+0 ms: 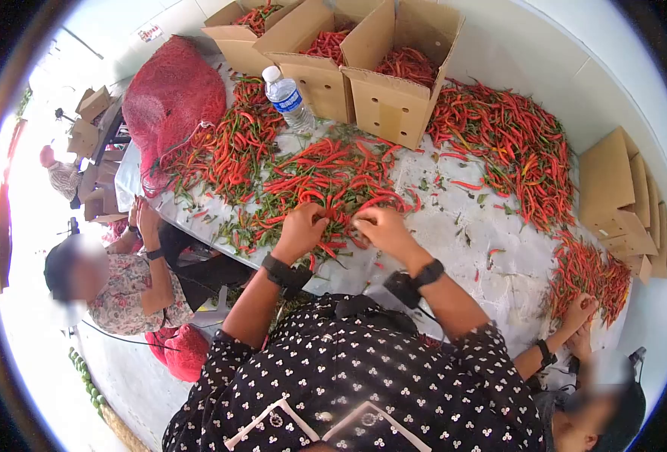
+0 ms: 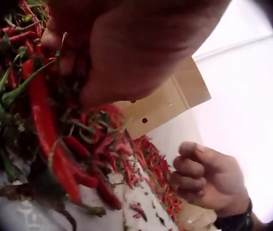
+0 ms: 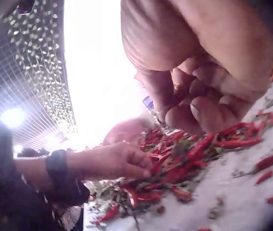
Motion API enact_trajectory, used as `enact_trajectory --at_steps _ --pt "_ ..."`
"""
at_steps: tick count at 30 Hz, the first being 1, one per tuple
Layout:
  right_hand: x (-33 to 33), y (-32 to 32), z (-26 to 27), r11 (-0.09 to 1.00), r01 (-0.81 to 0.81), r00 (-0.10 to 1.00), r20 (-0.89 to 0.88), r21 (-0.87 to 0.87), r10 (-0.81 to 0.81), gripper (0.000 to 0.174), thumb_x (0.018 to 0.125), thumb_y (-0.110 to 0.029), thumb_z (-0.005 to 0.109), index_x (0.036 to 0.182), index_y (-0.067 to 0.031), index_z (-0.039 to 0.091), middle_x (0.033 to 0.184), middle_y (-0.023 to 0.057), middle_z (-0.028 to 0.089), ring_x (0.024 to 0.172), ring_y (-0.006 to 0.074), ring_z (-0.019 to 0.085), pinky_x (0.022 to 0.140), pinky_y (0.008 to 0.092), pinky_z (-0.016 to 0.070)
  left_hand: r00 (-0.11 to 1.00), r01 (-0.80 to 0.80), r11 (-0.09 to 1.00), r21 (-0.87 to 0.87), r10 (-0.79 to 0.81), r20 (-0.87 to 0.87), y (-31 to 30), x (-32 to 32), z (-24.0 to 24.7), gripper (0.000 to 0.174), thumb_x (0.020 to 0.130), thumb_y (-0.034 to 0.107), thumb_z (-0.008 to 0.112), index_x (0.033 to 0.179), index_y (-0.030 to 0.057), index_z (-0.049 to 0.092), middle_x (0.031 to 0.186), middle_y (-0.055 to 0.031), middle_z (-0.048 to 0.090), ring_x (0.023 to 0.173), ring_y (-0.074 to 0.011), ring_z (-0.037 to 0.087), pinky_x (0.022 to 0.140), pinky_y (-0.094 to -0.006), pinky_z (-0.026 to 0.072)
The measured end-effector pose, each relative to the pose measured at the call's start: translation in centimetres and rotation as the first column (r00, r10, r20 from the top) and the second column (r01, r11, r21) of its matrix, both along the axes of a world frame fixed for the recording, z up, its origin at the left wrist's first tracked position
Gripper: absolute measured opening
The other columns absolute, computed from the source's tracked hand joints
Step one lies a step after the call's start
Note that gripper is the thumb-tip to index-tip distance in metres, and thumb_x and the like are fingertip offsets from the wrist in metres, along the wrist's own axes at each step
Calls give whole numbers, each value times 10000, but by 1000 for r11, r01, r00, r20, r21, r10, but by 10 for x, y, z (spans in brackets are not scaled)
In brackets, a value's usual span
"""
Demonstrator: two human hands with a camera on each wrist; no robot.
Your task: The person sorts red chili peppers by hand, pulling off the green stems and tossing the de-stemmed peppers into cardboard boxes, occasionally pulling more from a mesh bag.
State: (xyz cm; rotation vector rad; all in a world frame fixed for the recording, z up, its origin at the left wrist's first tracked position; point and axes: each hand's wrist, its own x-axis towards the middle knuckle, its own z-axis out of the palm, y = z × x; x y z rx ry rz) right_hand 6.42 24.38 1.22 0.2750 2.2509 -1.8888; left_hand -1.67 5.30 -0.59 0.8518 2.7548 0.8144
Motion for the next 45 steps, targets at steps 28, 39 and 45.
enact_trajectory --at_steps 28,39,45 --pt "19 75 -55 861 383 917 23 -335 -399 182 849 -164 481 733 -40 546 613 27 534 498 116 474 473 263 389 889 430 855 291 -457 30 -3 16 34 244 723 168 616 932 43 623 891 -112 598 781 -275 584 699 -359 470" --pt "51 49 -46 761 142 986 -154 633 -55 205 682 -150 604 828 -13 558 746 194 593 744 398 555 670 442 439 964 166 960 -223 -206 -166 57 6 -7 180 719 184 599 789 41 517 821 -121 545 699 -305 588 569 -407 478" --pt "46 51 -44 933 129 986 52 337 -156 168 784 -171 589 769 -10 545 686 105 573 549 189 544 514 314 428 935 179 936 -303 -258 -244 58 4 -11 151 739 161 580 776 18 548 833 -135 568 650 -314 592 559 -374 486"
